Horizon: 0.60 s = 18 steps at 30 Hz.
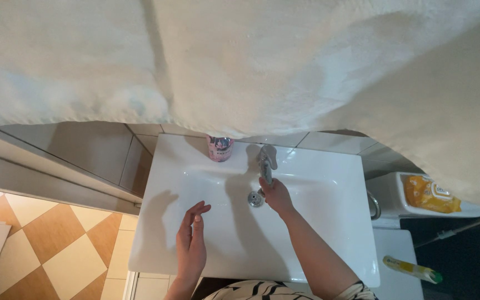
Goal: The person removes items from the bathroom sink, applies cleaning liquid to the toilet bowl, and then scrubs the sink basin and faucet with a sponge. The person rinses the sponge and continues wiping the sink surface.
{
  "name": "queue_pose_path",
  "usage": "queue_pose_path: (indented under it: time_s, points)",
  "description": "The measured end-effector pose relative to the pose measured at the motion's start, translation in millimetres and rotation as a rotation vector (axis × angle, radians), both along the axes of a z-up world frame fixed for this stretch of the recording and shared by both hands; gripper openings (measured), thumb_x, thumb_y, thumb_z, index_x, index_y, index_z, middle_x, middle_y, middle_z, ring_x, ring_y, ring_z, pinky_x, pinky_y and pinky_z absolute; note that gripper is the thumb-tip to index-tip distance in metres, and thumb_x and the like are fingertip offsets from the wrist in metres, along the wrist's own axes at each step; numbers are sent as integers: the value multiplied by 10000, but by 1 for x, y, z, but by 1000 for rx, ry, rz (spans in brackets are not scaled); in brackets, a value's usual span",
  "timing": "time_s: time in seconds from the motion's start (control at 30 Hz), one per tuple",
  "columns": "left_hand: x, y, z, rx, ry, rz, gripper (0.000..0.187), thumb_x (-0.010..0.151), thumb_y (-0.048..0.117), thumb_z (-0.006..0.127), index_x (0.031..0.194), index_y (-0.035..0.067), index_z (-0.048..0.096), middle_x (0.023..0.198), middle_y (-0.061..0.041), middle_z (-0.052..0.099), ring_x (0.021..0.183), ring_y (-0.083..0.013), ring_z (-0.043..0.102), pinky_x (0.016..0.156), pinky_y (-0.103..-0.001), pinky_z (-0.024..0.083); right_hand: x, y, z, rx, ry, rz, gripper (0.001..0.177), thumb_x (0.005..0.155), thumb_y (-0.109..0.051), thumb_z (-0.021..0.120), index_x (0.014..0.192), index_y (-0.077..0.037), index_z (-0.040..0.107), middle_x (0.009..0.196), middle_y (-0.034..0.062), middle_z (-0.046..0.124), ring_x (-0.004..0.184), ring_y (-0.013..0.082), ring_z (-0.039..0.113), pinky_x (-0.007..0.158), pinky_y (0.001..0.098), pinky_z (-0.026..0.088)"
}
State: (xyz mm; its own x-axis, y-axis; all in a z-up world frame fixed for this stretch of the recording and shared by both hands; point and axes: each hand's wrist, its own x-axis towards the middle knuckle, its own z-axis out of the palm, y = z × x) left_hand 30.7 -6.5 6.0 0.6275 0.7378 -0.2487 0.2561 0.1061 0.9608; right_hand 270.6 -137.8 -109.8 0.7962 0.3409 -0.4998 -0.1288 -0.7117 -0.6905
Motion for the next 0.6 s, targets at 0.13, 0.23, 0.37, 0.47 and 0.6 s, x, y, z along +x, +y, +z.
queue_pose_path:
  time_s: [0.13, 0.23, 0.37, 0.47, 0.6]
  points:
    - [2, 2, -1, -11, -17, 0, 481, 1004, 399, 390, 1310, 135, 651, 1259, -11, 778, 1260, -137, 624, 1063, -306, 417, -8, -13, 25, -281, -155, 125, 573, 922, -624, 464, 859, -67, 582, 830, 129, 713, 814, 387, 654, 700, 451, 442]
    - [5, 5, 2, -19, -13, 13, 474, 1007, 379, 389, 1312, 125, 649, 1272, -10, 768, 1293, -145, 613, 1103, -321, 408, -13, -22, 53, -206, -349, 48, 329, 954, -417, 558, 819, -117, 551, 652, 56, 620, 682, 336, 620, 625, 436, 422]
    - [5, 9, 1, -12, 10, 21, 466, 1009, 402, 388, 1293, 151, 658, 1262, 11, 780, 1293, -129, 609, 1042, -285, 406, 10, -15, 48, 56, -785, 167, 272, 966, -341, 599, 1156, -152, 554, 1169, 101, 496, 1004, 336, 528, 789, 480, 462]
    - [9, 10, 6, -29, 44, 23, 464, 1006, 396, 388, 1296, 160, 662, 1260, 26, 786, 1295, -117, 608, 1022, -275, 407, 45, 1, 1, 69, -878, 387, 468, 909, -239, 647, 1357, -123, 578, 1422, 188, 479, 1218, 420, 509, 961, 520, 489]
    - [11, 12, 8, -41, 59, 32, 466, 1004, 383, 385, 1292, 149, 667, 1261, 37, 787, 1287, -105, 615, 979, -262, 422, 67, 24, 12, -10, -709, 522, 124, 742, 1, 432, 705, -113, 462, 629, 94, 591, 687, 355, 548, 598, 469, 417]
